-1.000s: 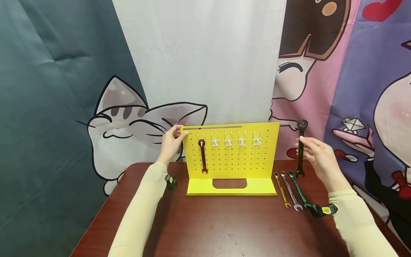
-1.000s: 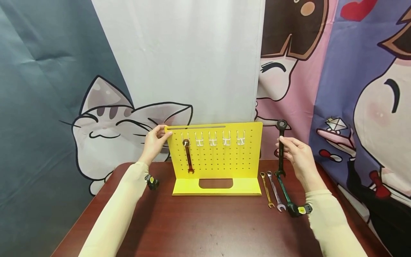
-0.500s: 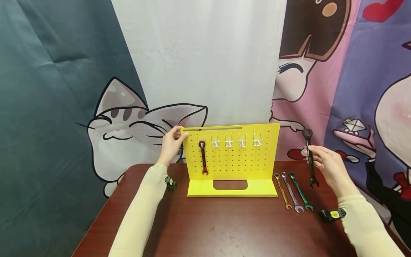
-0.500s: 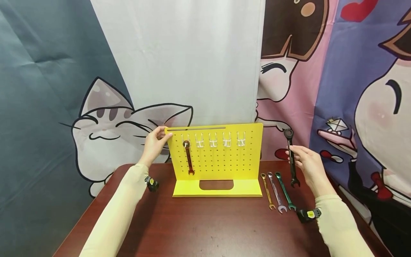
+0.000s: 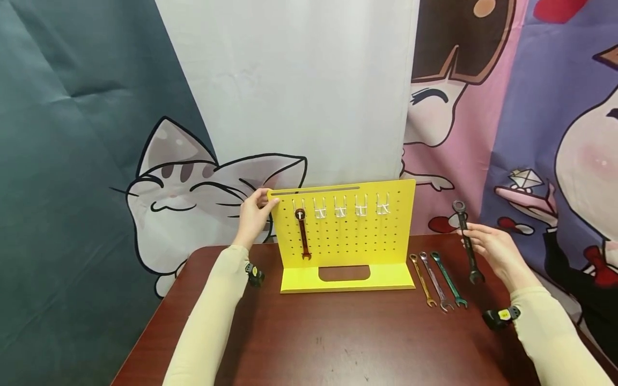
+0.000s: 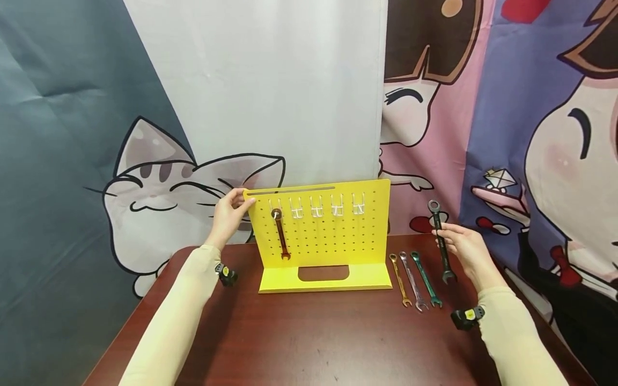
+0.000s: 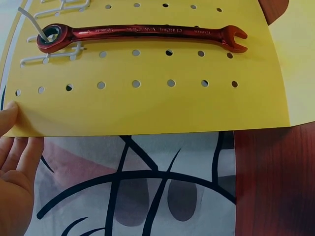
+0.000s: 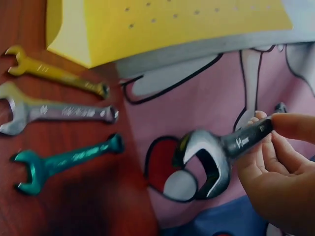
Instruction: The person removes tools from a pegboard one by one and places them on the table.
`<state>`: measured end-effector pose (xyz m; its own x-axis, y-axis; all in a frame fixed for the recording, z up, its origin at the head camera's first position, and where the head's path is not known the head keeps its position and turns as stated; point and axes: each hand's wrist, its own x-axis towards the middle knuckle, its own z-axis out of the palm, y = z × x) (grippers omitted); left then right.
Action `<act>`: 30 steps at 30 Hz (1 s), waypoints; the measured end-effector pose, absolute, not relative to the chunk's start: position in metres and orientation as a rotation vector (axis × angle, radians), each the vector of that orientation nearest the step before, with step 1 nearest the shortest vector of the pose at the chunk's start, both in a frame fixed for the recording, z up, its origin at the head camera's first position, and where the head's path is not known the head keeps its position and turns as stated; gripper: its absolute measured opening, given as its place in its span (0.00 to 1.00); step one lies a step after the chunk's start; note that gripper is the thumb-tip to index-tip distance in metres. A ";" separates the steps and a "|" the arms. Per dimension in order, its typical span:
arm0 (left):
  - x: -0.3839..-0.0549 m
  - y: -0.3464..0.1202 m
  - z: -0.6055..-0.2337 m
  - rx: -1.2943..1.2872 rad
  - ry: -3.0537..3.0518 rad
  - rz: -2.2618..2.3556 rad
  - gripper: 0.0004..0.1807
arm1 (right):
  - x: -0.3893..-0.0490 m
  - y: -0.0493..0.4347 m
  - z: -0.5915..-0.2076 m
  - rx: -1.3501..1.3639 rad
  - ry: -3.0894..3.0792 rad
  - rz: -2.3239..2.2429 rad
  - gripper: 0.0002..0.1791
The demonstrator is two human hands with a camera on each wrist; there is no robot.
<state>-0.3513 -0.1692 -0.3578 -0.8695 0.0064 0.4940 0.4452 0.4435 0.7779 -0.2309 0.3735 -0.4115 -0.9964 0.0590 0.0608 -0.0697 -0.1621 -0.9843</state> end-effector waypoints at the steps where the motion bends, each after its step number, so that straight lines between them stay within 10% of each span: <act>1: -0.351 -0.170 -0.358 -0.380 -2.279 -1.407 0.18 | -0.232 0.376 -0.415 0.009 -2.008 2.328 0.13; 30: -0.351 -0.170 -0.357 -0.387 -2.284 -1.415 0.19 | -0.240 0.406 -0.485 -0.029 -2.643 1.951 0.33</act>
<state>-0.3511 -0.1704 -0.3566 -0.8714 0.0135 0.4903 0.4451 0.4418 0.7789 -0.2400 0.4062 -0.4846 -0.9896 -0.0708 -0.1255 0.0991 0.2978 -0.9495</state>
